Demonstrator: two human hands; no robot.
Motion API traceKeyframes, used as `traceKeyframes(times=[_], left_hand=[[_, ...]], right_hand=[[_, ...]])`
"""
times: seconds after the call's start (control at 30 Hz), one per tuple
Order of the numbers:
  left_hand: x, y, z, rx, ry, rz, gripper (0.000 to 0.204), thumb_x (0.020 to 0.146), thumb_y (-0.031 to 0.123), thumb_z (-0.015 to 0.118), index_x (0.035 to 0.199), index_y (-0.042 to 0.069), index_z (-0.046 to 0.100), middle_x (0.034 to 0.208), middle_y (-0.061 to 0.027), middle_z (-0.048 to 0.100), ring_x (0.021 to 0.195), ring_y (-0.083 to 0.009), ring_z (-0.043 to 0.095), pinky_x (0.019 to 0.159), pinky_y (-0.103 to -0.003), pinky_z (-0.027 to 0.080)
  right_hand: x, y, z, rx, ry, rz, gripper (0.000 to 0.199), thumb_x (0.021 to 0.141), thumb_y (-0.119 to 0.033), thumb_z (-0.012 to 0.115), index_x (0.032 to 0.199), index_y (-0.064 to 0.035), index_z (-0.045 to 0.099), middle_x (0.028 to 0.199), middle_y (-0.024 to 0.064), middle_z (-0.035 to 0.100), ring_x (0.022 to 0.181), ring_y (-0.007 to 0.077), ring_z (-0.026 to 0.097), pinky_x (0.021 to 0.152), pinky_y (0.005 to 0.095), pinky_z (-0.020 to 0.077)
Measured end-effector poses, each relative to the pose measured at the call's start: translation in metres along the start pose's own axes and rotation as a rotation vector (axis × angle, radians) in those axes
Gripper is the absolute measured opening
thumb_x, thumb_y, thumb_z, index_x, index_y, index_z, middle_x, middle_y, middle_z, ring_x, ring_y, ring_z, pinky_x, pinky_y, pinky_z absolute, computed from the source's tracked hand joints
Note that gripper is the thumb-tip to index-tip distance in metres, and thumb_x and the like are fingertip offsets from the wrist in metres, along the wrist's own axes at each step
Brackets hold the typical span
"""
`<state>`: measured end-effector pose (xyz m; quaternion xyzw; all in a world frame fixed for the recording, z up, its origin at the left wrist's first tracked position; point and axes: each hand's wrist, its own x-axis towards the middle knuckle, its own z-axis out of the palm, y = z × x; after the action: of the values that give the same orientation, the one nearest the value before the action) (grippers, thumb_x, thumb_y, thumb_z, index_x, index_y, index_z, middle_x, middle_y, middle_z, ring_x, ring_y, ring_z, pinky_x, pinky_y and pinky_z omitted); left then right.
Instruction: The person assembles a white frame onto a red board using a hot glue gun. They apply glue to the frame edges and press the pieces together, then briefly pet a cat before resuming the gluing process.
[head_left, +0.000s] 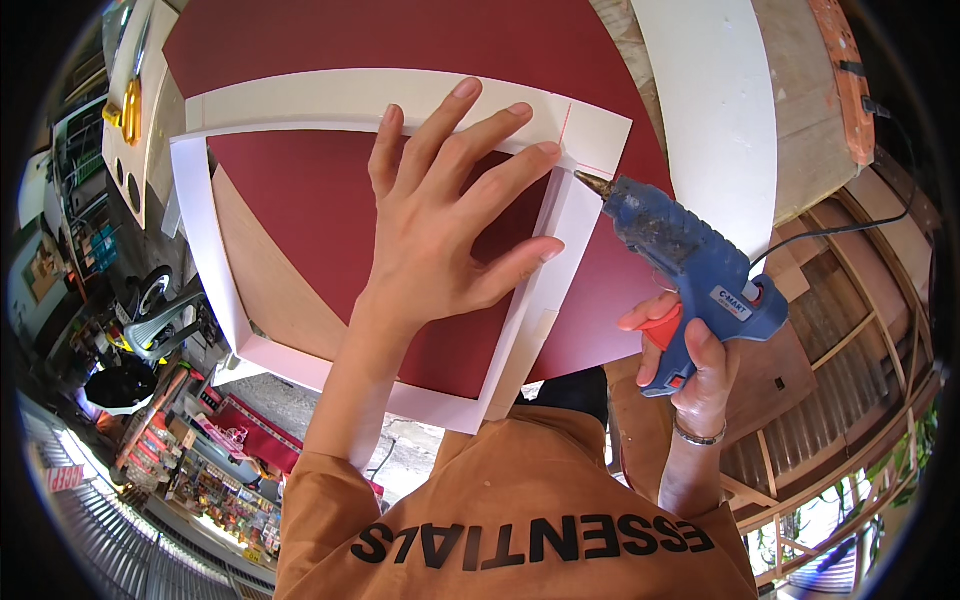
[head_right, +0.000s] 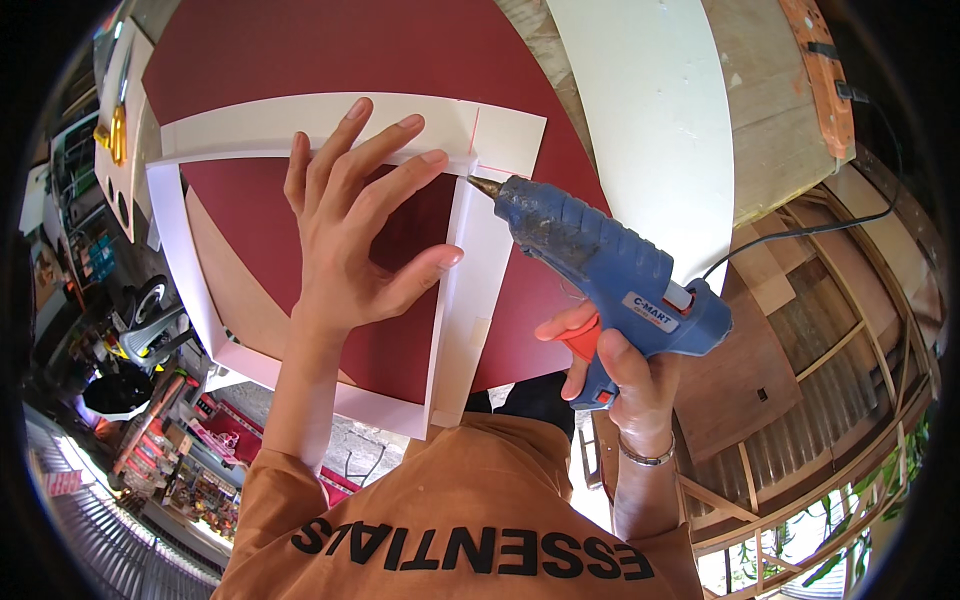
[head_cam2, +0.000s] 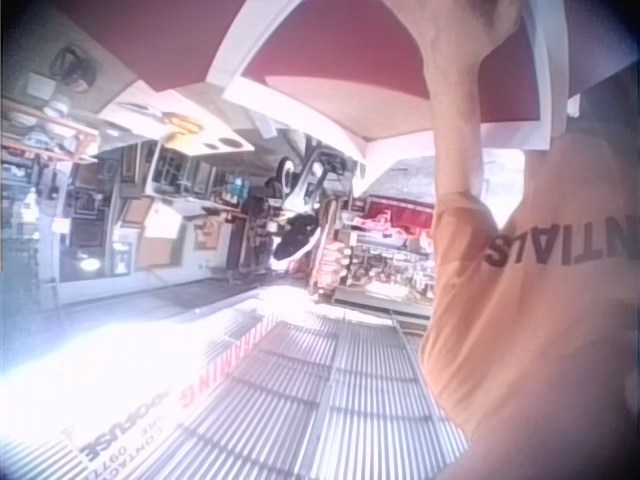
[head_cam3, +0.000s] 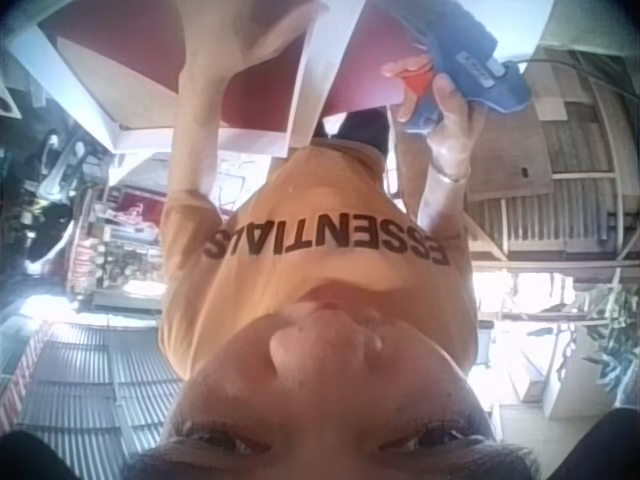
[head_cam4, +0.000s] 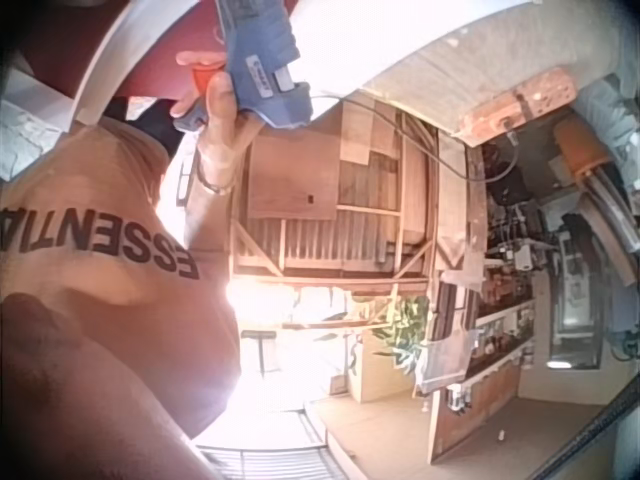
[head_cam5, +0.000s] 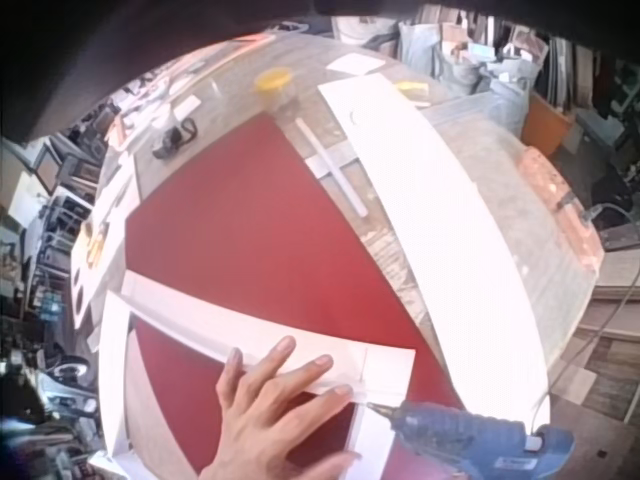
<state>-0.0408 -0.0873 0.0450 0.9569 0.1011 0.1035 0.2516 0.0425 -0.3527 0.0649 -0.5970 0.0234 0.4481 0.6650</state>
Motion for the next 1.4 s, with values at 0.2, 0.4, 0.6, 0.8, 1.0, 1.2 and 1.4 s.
traceKeyframes(times=[0.2,0.4,0.6,0.8,1.0,1.2,1.4], left_hand=[[0.000,-0.001,-0.001,-0.002,-0.006,-0.006,0.054,0.081,0.056,0.073,0.125,0.025,0.070,0.139,-0.0015,0.061,0.143,-0.0288,0.041,0.122,-0.051,0.007],[-0.001,-0.002,0.001,-0.004,-0.005,-0.007,0.055,0.082,0.057,0.073,0.126,0.025,0.070,0.140,-0.0016,0.061,0.144,-0.0288,0.041,0.122,-0.051,0.006],[0.000,0.000,0.000,0.000,-0.007,-0.004,0.055,0.082,0.057,0.073,0.126,0.024,0.070,0.140,-0.0017,0.060,0.144,-0.0289,0.041,0.123,-0.051,0.006],[0.000,-0.003,0.002,0.032,0.010,0.029,0.060,0.079,0.059,0.075,0.124,0.020,0.071,0.138,-0.0046,0.063,0.143,-0.0318,0.042,0.123,-0.050,0.008],[0.000,-0.003,0.002,0.035,0.007,0.026,0.059,0.079,0.059,0.075,0.123,0.021,0.071,0.138,-0.0045,0.063,0.143,-0.0316,0.042,0.123,-0.050,0.008],[0.000,-0.003,0.003,0.035,0.012,0.028,0.059,0.079,0.060,0.075,0.123,0.020,0.071,0.137,-0.0044,0.063,0.143,-0.0316,0.043,0.123,-0.050,0.008],[0.000,-0.003,0.003,0.032,0.012,0.023,0.059,0.079,0.059,0.075,0.123,0.020,0.071,0.136,-0.0041,0.064,0.143,-0.0310,0.044,0.123,-0.049,0.008]], right_hand=[[0.001,0.002,-0.004,0.086,-0.035,-0.009,0.043,0.096,-0.026,0.058,0.114,0.0133,0.057,0.096,0.0267,0.072,0.048,0.0179,0.063,0.054,0.0281,0.0544],[0.005,0.003,-0.006,0.114,-0.038,0.024,0.041,0.095,-0.030,0.059,0.104,0.0105,0.061,0.091,0.0253,0.072,0.047,0.0187,0.063,0.057,0.0303,0.0555],[0.006,0.005,-0.010,0.120,-0.050,0.001,0.042,0.096,-0.030,0.058,0.103,0.0112,0.061,0.088,0.0247,0.072,0.047,0.0190,0.063,0.056,0.0306,0.0554],[0.007,0.000,-0.011,0.138,-0.047,0.025,0.044,0.098,-0.029,0.058,0.105,0.0136,0.058,0.087,0.0268,0.071,0.047,0.0190,0.063,0.050,0.0289,0.0540],[0.009,0.000,-0.016,0.140,-0.070,0.028,0.044,0.098,-0.029,0.058,0.108,0.0139,0.057,0.085,0.0274,0.070,0.047,0.0193,0.064,0.046,0.0277,0.0529],[0.008,0.001,-0.016,0.177,-0.049,0.045,0.044,0.098,-0.027,0.059,0.114,0.0145,0.054,0.086,0.0277,0.069,0.049,0.0200,0.065,0.046,0.0283,0.0538],[0.009,0.001,-0.018,0.179,-0.076,0.040,0.044,0.099,-0.025,0.059,0.115,0.0149,0.054,0.087,0.0284,0.069,0.050,0.0201,0.066,0.046,0.0287,0.0543]])
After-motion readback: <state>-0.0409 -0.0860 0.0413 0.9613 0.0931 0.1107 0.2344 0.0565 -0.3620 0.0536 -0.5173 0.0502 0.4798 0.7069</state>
